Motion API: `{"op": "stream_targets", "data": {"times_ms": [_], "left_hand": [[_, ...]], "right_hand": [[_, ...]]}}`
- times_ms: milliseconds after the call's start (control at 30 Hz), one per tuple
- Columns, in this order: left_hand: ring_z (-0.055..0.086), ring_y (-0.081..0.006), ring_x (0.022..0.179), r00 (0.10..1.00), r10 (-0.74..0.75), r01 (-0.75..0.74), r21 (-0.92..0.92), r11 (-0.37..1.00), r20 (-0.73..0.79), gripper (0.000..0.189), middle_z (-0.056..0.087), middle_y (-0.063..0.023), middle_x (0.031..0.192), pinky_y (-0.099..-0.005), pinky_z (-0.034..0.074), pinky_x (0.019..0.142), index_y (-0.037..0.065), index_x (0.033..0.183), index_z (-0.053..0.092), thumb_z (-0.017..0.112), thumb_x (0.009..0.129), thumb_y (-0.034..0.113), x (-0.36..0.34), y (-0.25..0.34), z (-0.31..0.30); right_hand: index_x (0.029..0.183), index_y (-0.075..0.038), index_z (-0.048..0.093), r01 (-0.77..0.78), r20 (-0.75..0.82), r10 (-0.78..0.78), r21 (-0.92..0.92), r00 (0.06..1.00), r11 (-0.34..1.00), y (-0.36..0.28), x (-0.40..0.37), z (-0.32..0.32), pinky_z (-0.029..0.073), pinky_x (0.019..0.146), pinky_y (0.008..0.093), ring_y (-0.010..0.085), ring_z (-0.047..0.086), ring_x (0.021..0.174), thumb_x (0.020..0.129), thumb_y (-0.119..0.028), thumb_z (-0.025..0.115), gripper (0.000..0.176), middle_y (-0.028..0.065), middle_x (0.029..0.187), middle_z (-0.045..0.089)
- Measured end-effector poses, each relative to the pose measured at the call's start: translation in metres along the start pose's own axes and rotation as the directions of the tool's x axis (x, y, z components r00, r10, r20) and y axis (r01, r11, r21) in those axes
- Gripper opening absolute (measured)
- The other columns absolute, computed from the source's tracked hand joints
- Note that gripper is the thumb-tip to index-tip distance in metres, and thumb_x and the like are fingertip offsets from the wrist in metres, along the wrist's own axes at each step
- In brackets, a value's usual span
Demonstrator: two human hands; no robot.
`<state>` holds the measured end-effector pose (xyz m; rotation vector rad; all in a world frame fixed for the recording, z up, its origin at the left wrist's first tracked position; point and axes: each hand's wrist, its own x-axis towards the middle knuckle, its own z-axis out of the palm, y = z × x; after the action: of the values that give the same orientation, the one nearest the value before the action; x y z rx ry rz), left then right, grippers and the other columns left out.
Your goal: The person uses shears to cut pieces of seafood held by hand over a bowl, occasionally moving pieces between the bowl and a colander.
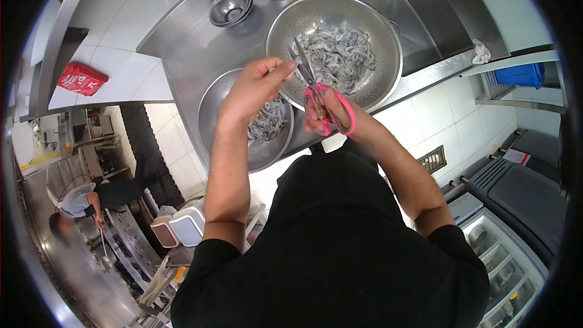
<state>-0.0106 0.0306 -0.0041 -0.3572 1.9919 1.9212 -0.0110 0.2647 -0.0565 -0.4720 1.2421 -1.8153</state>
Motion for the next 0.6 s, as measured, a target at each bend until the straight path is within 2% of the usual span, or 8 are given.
{"op": "stream_targets", "data": {"times_ms": [33,133,233,333,433,533,600], "left_hand": [[0.039,-0.0033,0.055,1.0,-0.022,0.022,-0.009,1.0,-0.005,0.022,0.049,0.0077,0.067,-0.0222,0.031,0.051,0.006,0.096,0.07,0.074,0.101,0.027,0.0,-0.003,-0.002],[0.043,-0.0035,0.061,0.994,0.076,-0.069,0.094,0.993,-0.078,0.025,0.055,0.008,0.076,-0.0211,0.035,0.056,0.005,0.116,0.072,0.077,0.098,0.021,-0.004,-0.012,0.002],[0.046,-0.0033,0.069,0.975,0.202,-0.205,-0.028,0.978,-0.097,0.041,0.059,0.0085,0.086,-0.0203,0.038,0.062,0.006,0.135,0.068,0.078,0.095,0.013,-0.005,-0.019,0.01],[0.047,-0.0034,0.073,0.976,0.198,-0.184,-0.145,0.972,0.087,0.043,0.059,0.0089,0.088,-0.0204,0.038,0.066,0.007,0.139,0.066,0.074,0.097,0.012,-0.005,-0.023,-0.001],[0.047,-0.0039,0.072,0.973,0.163,-0.15,-0.088,0.985,0.165,0.036,0.057,0.0091,0.085,-0.0213,0.039,0.066,0.007,0.135,0.068,0.071,0.099,0.012,-0.005,-0.032,-0.009],[0.054,-0.0061,0.085,0.974,0.113,-0.116,0.004,0.993,0.198,0.03,0.067,0.0035,0.096,-0.0264,0.047,0.077,0.004,0.129,0.07,0.07,0.102,0.017,-0.006,-0.05,-0.024],[0.056,-0.0112,0.082,0.989,0.116,-0.125,0.096,0.987,0.095,0.023,0.068,0.0006,0.094,-0.0309,0.048,0.076,0.002,0.12,0.071,0.068,0.103,0.018,-0.02,-0.046,-0.016]], "right_hand": [[0.089,-0.009,0.057,0.001,0.014,-0.001,0.001,1.0,1.0,0.0,0.0,-0.001,0.048,0.077,0.0325,0.0201,0.064,0.081,0.104,-0.075,0.035,0.072,0.0031,0.073,0.056],[0.089,-0.009,0.057,-0.002,0.051,0.003,-0.012,0.999,1.0,0.0,-0.001,-0.004,0.047,0.074,0.0316,0.0188,0.063,0.08,0.105,-0.073,0.038,0.068,0.0024,0.073,0.056],[0.089,-0.009,0.057,-0.02,0.073,0.022,-0.027,0.997,0.999,-0.001,-0.001,-0.004,0.047,0.07,0.0306,0.0179,0.063,0.078,0.106,-0.07,0.041,0.066,0.0019,0.073,0.055],[0.087,-0.009,0.057,-0.029,0.087,0.028,0.013,0.996,0.999,-0.001,0.0,0.001,0.046,0.068,0.0299,0.0177,0.063,0.077,0.106,-0.07,0.042,0.066,0.0019,0.071,0.054],[0.086,-0.009,0.057,-0.031,0.116,0.023,0.064,0.993,0.997,0.001,0.004,0.004,0.047,0.068,0.0297,0.0181,0.062,0.075,0.105,-0.072,0.038,0.069,0.0024,0.069,0.053],[0.086,-0.008,0.058,-0.064,0.15,0.048,0.101,0.988,0.993,-0.003,0.008,0.005,0.047,0.069,0.0299,0.0187,0.062,0.074,0.105,-0.075,0.035,0.073,0.003,0.068,0.053],[0.086,-0.008,0.058,-0.087,0.162,0.065,0.135,0.985,0.987,-0.001,0.011,0.004,0.047,0.069,0.03,0.0191,0.061,0.074,0.104,-0.076,0.033,0.075,0.0033,0.067,0.053]]}}
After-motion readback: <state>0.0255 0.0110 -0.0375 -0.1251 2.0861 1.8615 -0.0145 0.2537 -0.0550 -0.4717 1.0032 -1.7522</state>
